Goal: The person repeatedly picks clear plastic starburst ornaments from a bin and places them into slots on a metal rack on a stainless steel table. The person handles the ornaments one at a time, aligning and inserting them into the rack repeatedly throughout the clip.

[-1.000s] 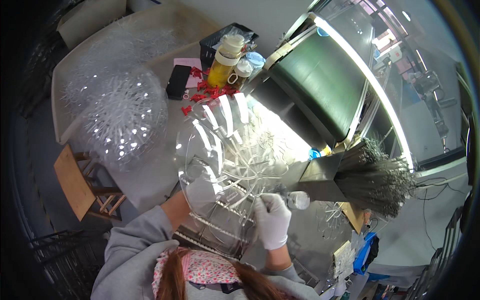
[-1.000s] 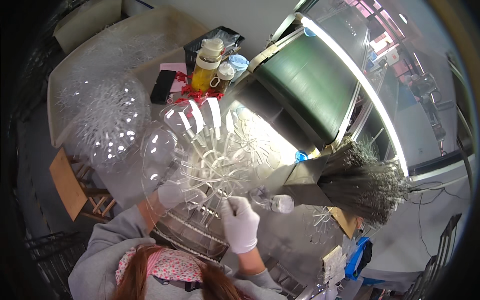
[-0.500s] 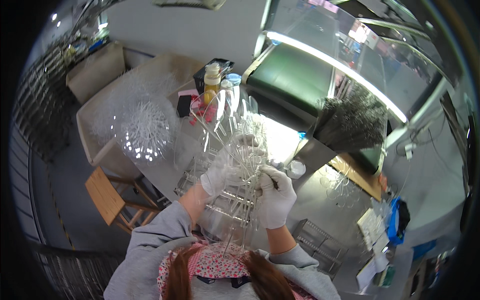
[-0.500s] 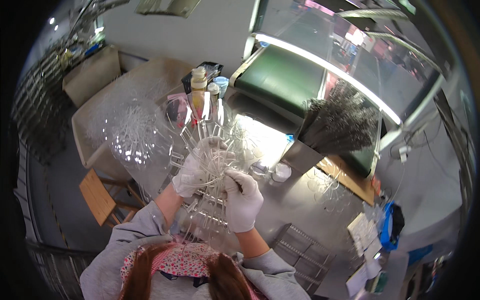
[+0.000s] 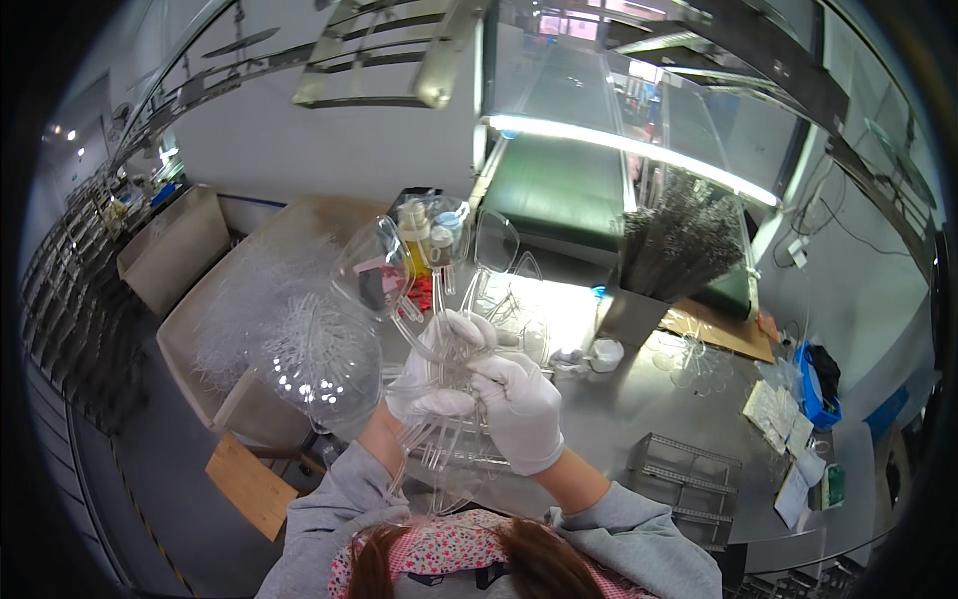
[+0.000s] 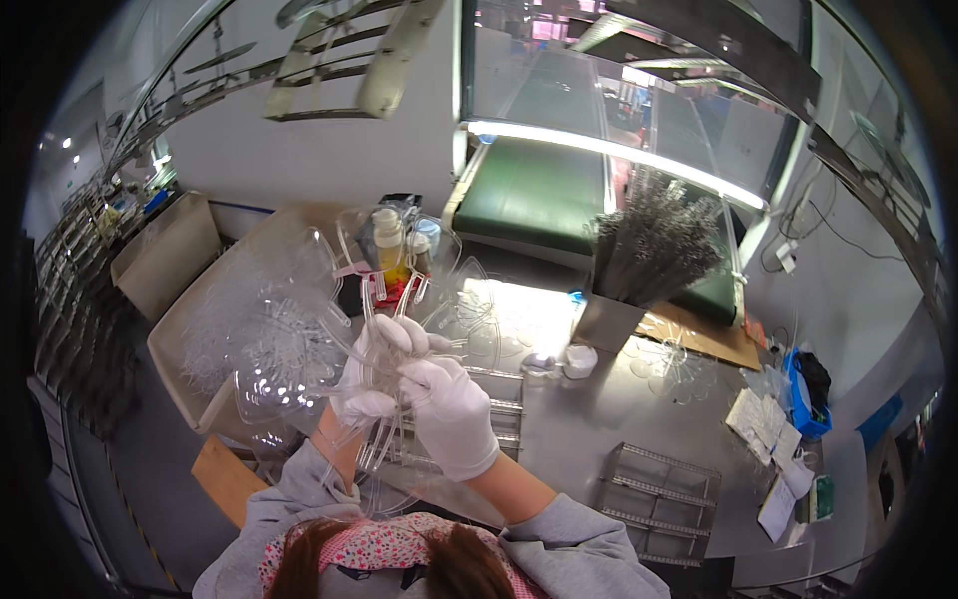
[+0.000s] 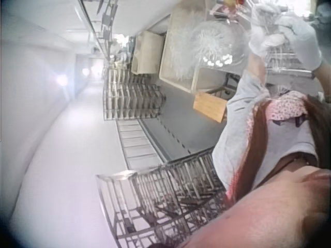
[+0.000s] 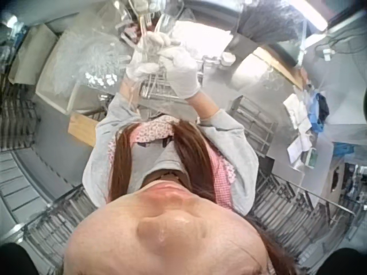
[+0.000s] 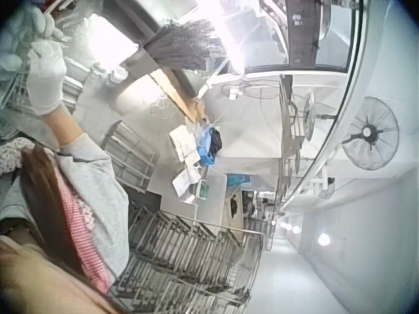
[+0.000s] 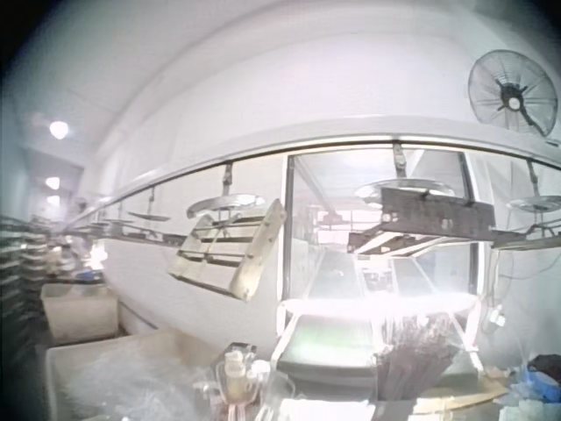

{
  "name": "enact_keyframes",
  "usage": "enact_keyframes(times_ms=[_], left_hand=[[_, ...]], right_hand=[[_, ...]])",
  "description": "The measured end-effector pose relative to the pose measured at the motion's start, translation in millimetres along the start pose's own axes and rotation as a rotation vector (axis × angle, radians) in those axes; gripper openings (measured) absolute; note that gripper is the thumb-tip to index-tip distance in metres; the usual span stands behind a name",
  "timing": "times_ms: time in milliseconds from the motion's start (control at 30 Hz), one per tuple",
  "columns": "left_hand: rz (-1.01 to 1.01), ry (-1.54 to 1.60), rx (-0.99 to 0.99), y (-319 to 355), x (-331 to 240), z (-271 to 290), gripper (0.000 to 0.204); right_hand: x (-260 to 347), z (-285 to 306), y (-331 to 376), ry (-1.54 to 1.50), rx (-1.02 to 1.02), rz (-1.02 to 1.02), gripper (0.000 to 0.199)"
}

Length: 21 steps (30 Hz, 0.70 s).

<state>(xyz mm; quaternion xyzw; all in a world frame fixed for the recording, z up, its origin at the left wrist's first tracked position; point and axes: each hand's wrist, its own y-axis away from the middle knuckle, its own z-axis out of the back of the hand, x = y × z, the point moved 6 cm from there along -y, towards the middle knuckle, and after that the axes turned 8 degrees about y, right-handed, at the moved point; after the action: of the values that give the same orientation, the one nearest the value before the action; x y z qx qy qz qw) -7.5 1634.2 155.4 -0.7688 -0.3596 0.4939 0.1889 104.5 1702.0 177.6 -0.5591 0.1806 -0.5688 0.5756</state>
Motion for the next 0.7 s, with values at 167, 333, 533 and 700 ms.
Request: enact_keyframes(times_ms=[167, 333, 533, 700], left_hand=[[-0.185, -0.342, -0.101, 25, -51, 36, 0.059], [-0.24, -0.691, 0.056, 35, -97, 54, 0.051], [-0.071, -0.734, 0.167, 32, -99, 68, 0.042], [0.129, -0.227, 0.175, 25, -57, 77, 0.053]], right_hand=[[4, -58, -2, -0.21, 0.202, -0.221, 0.018], [5, -108, 26, -0.763, 0.411, -0.828, 0.033], [6, -140, 40, -1.033, 0.419, -1.042, 0.03], [-25, -155, 55, -1.224, 0.487, -1.273, 0.036]])
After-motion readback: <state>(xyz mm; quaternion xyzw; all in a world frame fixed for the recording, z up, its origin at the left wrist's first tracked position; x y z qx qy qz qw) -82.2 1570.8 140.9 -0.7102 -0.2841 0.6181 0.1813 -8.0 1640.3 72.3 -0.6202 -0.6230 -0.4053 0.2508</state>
